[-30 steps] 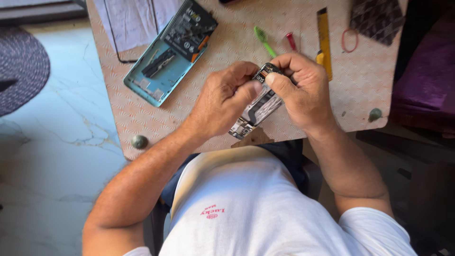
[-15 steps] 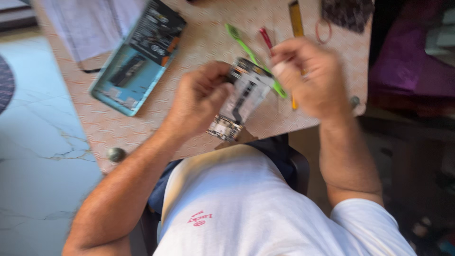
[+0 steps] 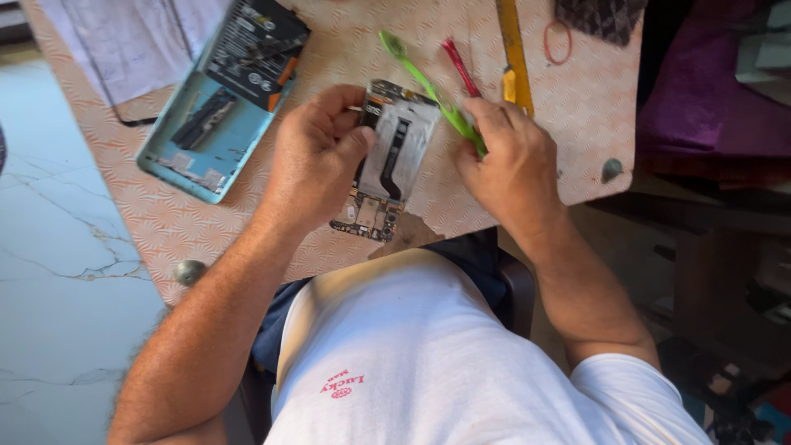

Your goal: The person repairs a disassembled smartphone by connecting internal ribbon cables to the motherboard. They use a red-handled screwdriver to pry open the connector latches and carefully align the cables before pressing them into place. The person handles the phone chassis and various internal components throughout the process.

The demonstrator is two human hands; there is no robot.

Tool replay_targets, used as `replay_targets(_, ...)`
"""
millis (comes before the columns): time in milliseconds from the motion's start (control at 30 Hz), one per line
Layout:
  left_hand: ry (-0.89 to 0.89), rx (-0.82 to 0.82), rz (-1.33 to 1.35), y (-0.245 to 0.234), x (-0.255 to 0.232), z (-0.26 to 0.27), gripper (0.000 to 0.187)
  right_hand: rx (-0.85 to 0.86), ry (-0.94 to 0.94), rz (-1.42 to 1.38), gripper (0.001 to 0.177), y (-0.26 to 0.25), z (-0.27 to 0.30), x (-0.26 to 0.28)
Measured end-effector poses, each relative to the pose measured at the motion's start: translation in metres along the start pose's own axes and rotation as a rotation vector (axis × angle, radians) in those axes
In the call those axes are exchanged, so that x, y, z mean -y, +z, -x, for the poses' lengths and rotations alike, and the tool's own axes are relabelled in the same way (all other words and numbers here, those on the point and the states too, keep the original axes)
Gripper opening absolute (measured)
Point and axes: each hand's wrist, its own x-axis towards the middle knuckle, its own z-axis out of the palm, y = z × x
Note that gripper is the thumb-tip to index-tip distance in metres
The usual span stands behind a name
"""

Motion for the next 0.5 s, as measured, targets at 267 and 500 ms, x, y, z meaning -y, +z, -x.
replay_targets(267, 0.029, 0.037, 0.138, -0.007, 0.007, -0.003, 0.035, -0.011, 0.152, -0.51, 0.014, -0.013, 0.0, -0.008)
replay_targets(500, 0.048, -0.025, -0.152, -0.003, -0.002, 0.0, 0.032, -0.1, 0.069, -0.28, 0.021, 0.0, -0.015, 0.0)
